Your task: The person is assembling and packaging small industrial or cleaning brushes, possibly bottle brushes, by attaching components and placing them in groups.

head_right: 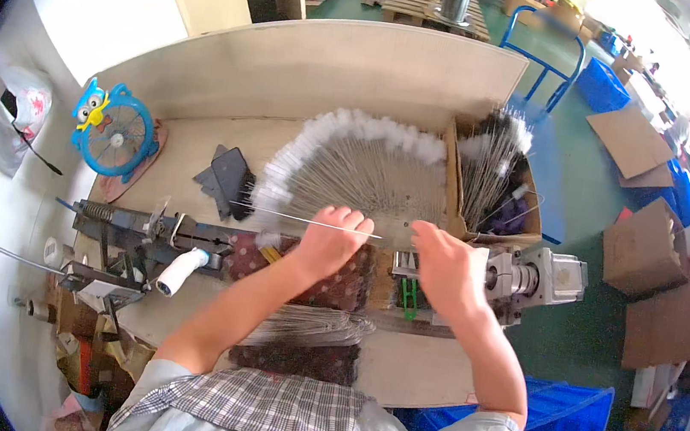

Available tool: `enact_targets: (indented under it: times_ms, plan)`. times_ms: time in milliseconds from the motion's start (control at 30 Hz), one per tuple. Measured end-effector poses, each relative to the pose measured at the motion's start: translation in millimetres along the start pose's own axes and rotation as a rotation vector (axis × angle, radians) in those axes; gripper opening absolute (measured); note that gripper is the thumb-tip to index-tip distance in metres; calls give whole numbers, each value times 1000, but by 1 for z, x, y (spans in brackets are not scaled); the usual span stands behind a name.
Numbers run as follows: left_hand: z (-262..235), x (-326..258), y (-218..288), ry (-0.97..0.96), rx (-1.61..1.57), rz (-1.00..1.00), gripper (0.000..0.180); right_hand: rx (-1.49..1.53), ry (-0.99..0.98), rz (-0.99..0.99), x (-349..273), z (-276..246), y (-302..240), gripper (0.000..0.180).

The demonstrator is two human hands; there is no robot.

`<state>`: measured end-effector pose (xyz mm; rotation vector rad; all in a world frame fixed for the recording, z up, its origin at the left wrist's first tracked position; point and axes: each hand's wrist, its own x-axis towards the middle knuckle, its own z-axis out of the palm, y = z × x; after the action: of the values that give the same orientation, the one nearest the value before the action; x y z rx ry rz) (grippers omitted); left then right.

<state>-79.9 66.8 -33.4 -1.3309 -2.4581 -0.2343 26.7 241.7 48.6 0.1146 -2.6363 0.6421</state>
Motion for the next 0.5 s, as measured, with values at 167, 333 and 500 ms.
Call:
enact_targets:
  times_ms: [167,333,500]
  plan:
    - [12,-21,-12,156,-213,-19,31,-63,-309,-4,9,34,7,13]
    - [-31,-54,13,-117,-1391,-547,34,92,-414,-94,20,15,6,14]
    - [-54,-69,4,-162,-2566,-877,30,156,-595,-91,41,20,-10,14]
